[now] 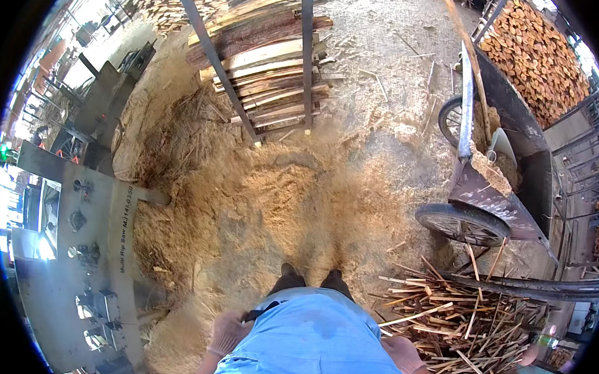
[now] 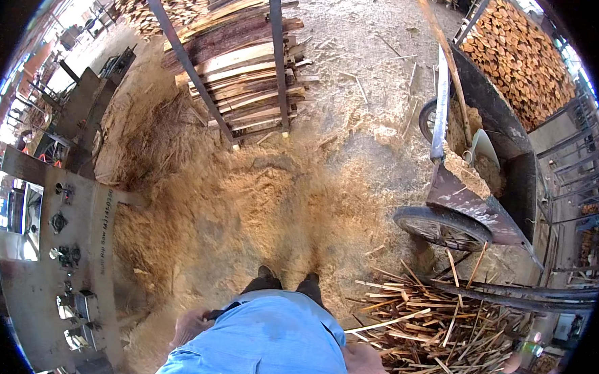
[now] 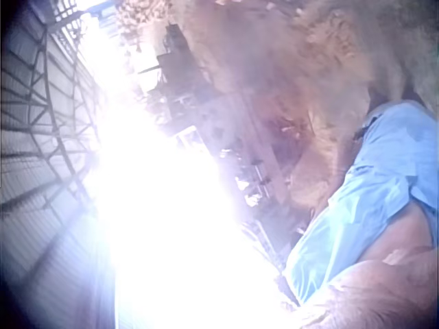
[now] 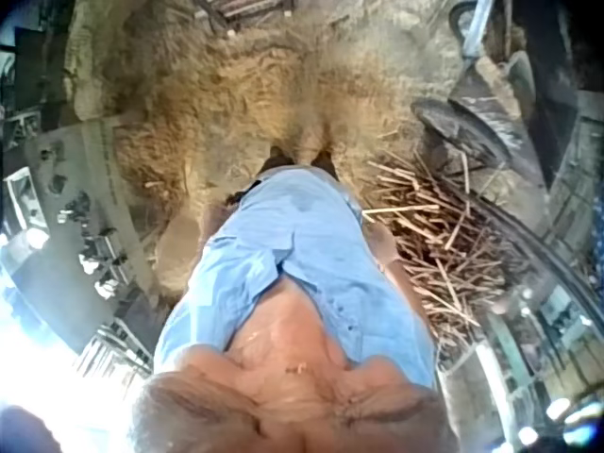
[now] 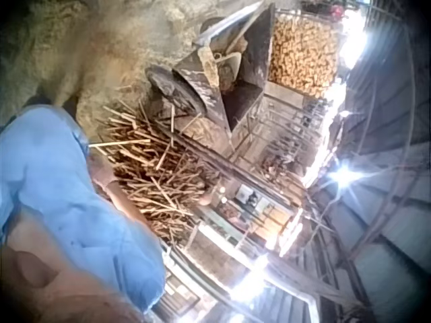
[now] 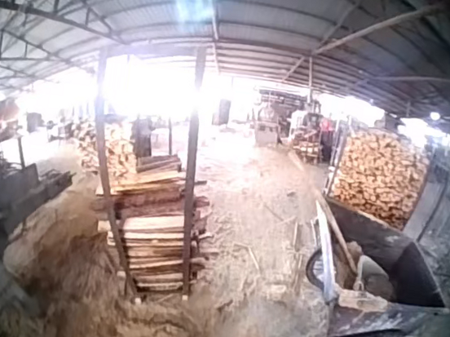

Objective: The person uses a shovel to scoop sawdust from the floor and load it into a wheelbarrow. After filling the wheelbarrow, the person picks up several pieces of wood from a pile on the floor and stacks them neatly on a metal rack.

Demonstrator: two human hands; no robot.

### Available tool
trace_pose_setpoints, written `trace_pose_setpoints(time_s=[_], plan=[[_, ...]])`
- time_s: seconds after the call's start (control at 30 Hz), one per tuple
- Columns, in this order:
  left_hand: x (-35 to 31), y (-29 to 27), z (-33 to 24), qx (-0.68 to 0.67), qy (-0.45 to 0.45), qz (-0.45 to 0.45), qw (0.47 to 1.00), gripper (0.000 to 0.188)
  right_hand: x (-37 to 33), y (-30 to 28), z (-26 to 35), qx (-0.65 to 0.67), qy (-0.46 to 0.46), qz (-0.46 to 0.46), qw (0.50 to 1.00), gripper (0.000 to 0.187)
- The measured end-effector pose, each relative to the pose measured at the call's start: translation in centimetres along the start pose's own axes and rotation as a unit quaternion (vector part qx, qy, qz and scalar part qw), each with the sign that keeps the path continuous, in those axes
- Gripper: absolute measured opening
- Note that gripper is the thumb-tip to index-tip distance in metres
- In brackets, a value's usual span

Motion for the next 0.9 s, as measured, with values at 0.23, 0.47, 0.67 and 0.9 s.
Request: trace_pose_setpoints(time_s=[0.23,0.47,0.67,0.9], plan=[[4.2,1.6,-0.9,0.016,0.074,0.026,0.997,0.040,0.1,3.5,1.0,0.183,0.014,-0.106,0.977,0.033],[2.7,-1.0,0.8,0.075,0.249,0.069,0.963,0.035,-4.5,0.6,4.6,0.222,-0.061,-0.074,0.970,0.028],[3.0,-2.6,1.4,-0.121,0.102,-0.021,0.987,0.036,1.5,6.6,6.8,0.099,-0.113,-0.062,0.987,0.032],[5.8,-1.2,3.7,-0.071,0.105,-0.013,0.992,0.040,5.2,9.2,12.0,0.118,-0.196,-0.107,0.968,0.031]])
Point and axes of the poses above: each hand's wrist, its own x-axis towards the middle knuckle, its own y-axis out of the palm, z = x × y, the point moved 2 cm from there along x, towards the middle knuckle, and after that the axes turned 9 degrees about -z, right-handed, at the moved point
